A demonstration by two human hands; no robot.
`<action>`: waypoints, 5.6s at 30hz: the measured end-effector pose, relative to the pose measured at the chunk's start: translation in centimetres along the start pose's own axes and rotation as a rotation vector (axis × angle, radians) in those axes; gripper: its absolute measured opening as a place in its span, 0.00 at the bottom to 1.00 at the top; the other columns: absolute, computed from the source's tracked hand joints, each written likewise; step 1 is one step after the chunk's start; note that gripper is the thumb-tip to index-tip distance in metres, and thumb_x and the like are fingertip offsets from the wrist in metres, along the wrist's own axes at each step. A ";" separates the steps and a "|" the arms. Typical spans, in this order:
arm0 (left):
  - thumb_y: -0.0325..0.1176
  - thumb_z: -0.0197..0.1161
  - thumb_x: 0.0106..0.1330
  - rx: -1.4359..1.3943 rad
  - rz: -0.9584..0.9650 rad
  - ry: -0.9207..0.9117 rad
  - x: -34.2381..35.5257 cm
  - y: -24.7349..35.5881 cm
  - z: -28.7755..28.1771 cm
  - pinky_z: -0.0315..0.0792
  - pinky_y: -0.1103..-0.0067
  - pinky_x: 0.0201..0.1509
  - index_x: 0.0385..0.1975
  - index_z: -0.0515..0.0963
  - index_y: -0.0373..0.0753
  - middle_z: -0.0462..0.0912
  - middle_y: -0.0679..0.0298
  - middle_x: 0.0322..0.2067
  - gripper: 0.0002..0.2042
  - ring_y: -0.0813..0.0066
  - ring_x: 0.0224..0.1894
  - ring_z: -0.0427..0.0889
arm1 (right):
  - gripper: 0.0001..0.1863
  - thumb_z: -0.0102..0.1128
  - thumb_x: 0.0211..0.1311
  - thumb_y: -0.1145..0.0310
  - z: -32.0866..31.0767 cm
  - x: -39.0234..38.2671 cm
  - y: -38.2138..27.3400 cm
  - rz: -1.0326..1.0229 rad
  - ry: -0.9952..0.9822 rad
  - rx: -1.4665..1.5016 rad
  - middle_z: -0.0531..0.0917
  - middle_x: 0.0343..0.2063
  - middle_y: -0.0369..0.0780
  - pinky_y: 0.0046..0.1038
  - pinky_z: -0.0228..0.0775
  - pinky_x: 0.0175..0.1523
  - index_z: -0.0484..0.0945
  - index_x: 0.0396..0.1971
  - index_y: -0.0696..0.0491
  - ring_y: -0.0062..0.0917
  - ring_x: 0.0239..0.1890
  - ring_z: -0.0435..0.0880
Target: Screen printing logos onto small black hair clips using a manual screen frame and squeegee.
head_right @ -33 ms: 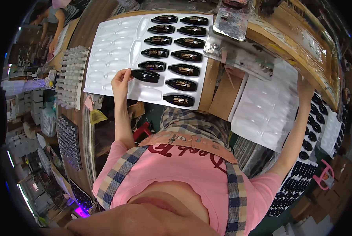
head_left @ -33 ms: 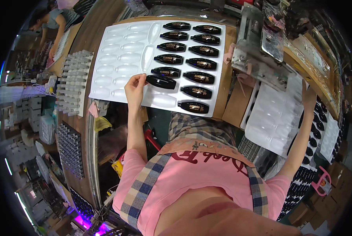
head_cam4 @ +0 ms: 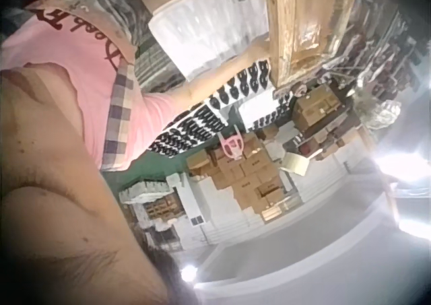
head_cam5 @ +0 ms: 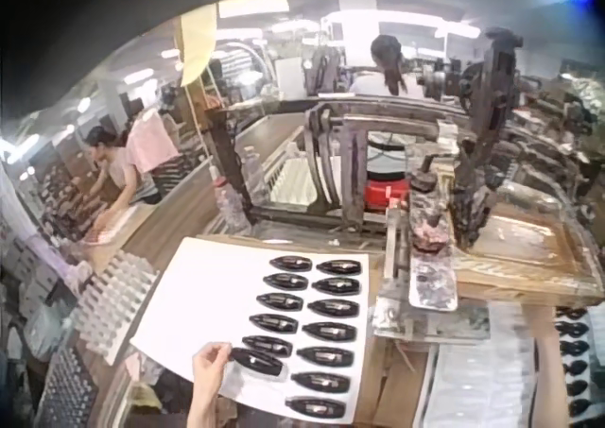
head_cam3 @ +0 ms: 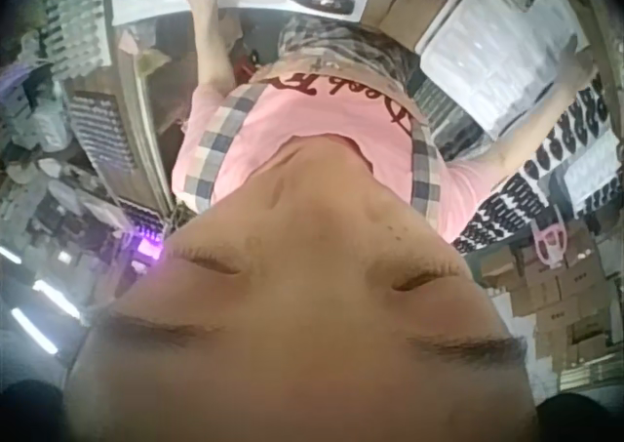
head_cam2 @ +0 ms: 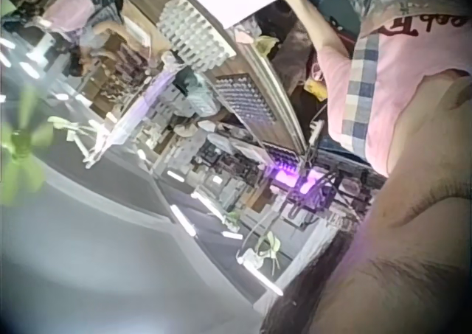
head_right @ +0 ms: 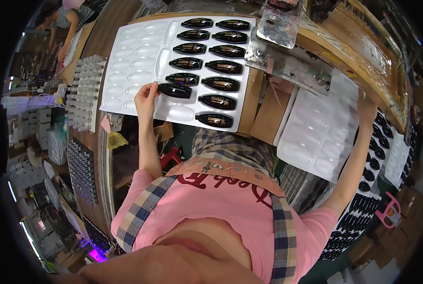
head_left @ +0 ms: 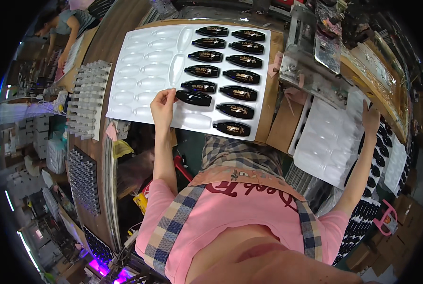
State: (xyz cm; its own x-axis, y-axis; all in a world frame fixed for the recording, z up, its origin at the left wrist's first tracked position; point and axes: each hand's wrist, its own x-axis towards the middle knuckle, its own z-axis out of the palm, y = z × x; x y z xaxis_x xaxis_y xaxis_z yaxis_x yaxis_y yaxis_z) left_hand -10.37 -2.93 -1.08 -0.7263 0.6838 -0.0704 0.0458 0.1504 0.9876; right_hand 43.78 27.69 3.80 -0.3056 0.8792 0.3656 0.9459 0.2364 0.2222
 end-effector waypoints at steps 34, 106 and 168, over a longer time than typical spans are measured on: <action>0.33 0.53 0.57 0.328 1.066 -0.521 11.0 10.2 26.7 0.67 0.73 0.43 0.37 0.73 0.34 0.76 0.56 0.34 0.12 0.62 0.40 0.72 | 0.15 0.63 0.47 0.73 -12.1 -1.0 -12.0 -0.063 -0.139 1.073 0.78 0.34 0.37 0.22 0.63 0.45 0.74 0.37 0.60 0.19 0.38 0.74; 0.34 0.57 0.60 -0.054 0.314 -0.071 17.5 5.5 6.2 0.69 0.86 0.35 0.33 0.75 0.30 0.78 0.63 0.27 0.12 0.81 0.29 0.75 | 0.24 0.59 0.51 0.58 -12.1 1.1 -18.0 -0.234 -0.109 0.890 0.76 0.39 0.48 0.29 0.61 0.49 0.70 0.42 0.62 0.36 0.44 0.73; 0.27 0.57 0.54 0.056 1.496 -0.427 10.1 11.3 24.3 0.70 0.76 0.40 0.38 0.73 0.35 0.78 0.60 0.33 0.11 0.67 0.34 0.77 | 0.27 0.61 0.48 0.70 -11.6 -4.3 -8.0 0.133 -0.099 1.343 0.71 0.46 0.41 0.23 0.60 0.51 0.65 0.50 0.56 0.23 0.48 0.68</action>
State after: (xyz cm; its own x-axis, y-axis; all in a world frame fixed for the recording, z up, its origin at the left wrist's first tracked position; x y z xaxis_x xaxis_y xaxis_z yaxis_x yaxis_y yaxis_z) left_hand -0.50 23.04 5.92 0.2438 0.3733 0.8951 0.5553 -0.8104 0.1868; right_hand 36.28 17.23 10.92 -0.2488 0.9393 0.2364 0.3596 0.3162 -0.8779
